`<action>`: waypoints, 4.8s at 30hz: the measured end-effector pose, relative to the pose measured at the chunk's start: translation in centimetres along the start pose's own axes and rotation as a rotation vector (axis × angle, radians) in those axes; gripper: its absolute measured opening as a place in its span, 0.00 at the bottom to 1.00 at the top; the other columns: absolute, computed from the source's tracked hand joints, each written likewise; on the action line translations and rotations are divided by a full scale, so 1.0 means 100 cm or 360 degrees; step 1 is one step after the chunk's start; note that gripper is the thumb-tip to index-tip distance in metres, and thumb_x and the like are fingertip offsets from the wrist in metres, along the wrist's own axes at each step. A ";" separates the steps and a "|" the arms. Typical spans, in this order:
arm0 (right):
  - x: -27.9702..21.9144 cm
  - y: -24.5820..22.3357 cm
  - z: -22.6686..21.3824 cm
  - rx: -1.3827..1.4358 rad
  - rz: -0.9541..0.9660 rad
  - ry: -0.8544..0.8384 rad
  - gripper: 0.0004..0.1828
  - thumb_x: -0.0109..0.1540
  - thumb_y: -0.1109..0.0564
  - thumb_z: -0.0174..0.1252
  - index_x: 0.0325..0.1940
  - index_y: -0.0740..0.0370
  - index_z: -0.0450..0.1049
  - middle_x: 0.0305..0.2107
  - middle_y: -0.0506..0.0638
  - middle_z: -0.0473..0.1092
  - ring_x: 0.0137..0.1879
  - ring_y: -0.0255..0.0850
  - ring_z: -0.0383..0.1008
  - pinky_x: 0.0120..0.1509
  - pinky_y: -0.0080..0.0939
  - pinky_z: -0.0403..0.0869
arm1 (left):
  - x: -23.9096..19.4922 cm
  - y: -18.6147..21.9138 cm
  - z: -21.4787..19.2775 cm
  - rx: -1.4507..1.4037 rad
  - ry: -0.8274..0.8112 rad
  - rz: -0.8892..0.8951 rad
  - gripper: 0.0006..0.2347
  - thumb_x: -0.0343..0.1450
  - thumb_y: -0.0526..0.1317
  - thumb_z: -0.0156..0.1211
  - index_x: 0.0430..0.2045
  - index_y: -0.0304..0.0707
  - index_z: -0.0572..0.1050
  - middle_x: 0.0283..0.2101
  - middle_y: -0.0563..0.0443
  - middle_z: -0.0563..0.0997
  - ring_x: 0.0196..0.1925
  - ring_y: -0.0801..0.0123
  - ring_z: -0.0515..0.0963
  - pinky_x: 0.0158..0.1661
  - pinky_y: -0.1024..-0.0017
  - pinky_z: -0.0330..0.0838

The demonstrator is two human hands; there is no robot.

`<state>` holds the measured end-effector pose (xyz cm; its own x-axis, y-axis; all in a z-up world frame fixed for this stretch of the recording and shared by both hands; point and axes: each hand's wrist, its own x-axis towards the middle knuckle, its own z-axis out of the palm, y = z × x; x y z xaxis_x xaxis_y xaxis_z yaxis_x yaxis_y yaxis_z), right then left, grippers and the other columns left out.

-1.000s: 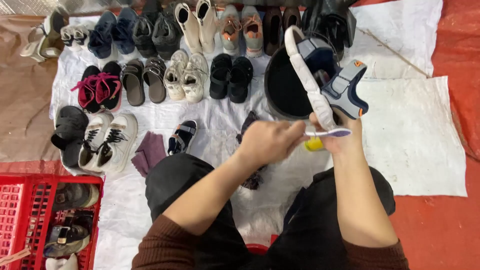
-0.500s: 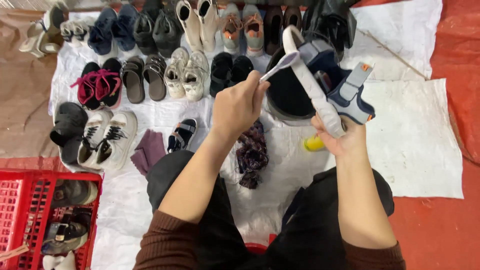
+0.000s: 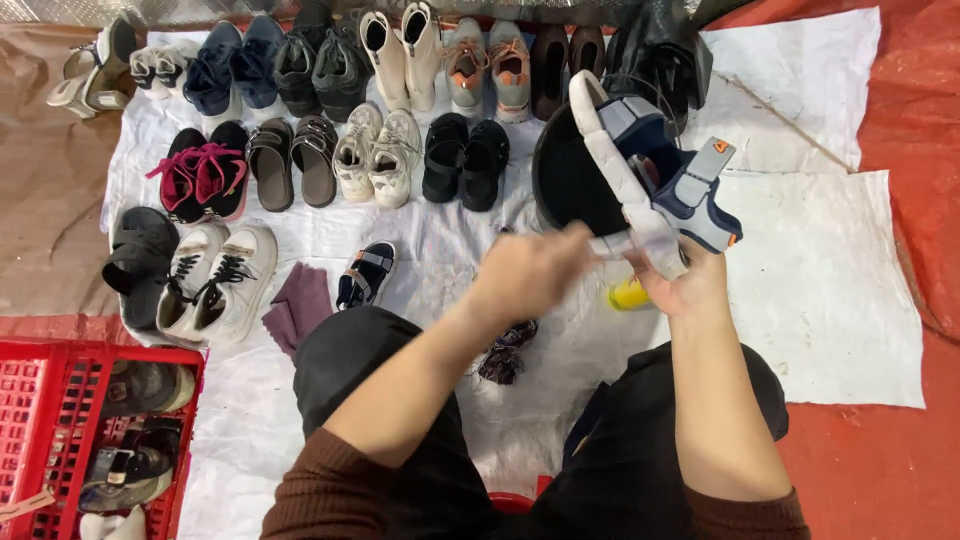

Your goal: The person scrubs a child's sneaker with a toothbrush dipped in water from a black bucket, then wipes the shoe with a cloth. The person scrubs the sole and sides of the shoe, then wipes it with a cloth.

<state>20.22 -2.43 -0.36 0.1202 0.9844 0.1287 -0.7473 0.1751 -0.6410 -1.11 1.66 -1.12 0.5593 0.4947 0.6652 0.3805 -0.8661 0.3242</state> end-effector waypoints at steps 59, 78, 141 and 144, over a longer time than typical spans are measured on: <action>0.024 0.037 -0.044 0.0239 -0.0092 0.1172 0.13 0.54 0.54 0.67 0.43 0.54 0.81 0.36 0.48 0.83 0.35 0.39 0.84 0.41 0.30 0.85 | 0.019 -0.013 0.003 -0.0574 -0.0047 -0.0811 0.14 0.83 0.54 0.44 0.52 0.51 0.73 0.32 0.38 0.84 0.34 0.45 0.87 0.32 0.56 0.81; -0.005 0.002 -0.037 0.0499 0.0037 0.0617 0.04 0.59 0.57 0.65 0.33 0.53 0.75 0.28 0.48 0.78 0.24 0.36 0.75 0.15 0.19 0.65 | 0.013 -0.041 -0.002 0.0158 -0.0129 -0.0325 0.11 0.83 0.52 0.41 0.38 0.51 0.67 0.19 0.45 0.75 0.19 0.41 0.80 0.24 0.50 0.75; -0.018 0.016 -0.092 -0.0305 0.0111 0.0681 0.31 0.56 0.51 0.68 0.65 0.53 0.76 0.44 0.55 0.78 0.41 0.49 0.82 0.44 0.46 0.82 | 0.010 -0.011 -0.009 -0.0165 -0.0021 -0.0033 0.11 0.82 0.52 0.46 0.39 0.49 0.71 0.20 0.52 0.75 0.20 0.54 0.82 0.25 0.62 0.77; -0.018 0.012 -0.085 -0.0358 0.0114 0.0738 0.30 0.57 0.52 0.67 0.65 0.53 0.77 0.44 0.55 0.78 0.41 0.50 0.82 0.44 0.47 0.83 | 0.011 0.002 -0.012 -0.0256 -0.0098 0.0209 0.13 0.82 0.51 0.45 0.38 0.44 0.71 0.19 0.48 0.75 0.19 0.52 0.81 0.24 0.60 0.76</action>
<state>24.66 -3.82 -7.74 0.3889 0.8902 -0.2372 -0.6115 0.0568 -0.7892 -1.26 1.92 0.51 0.6422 0.3759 0.6681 0.1817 -0.9213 0.3436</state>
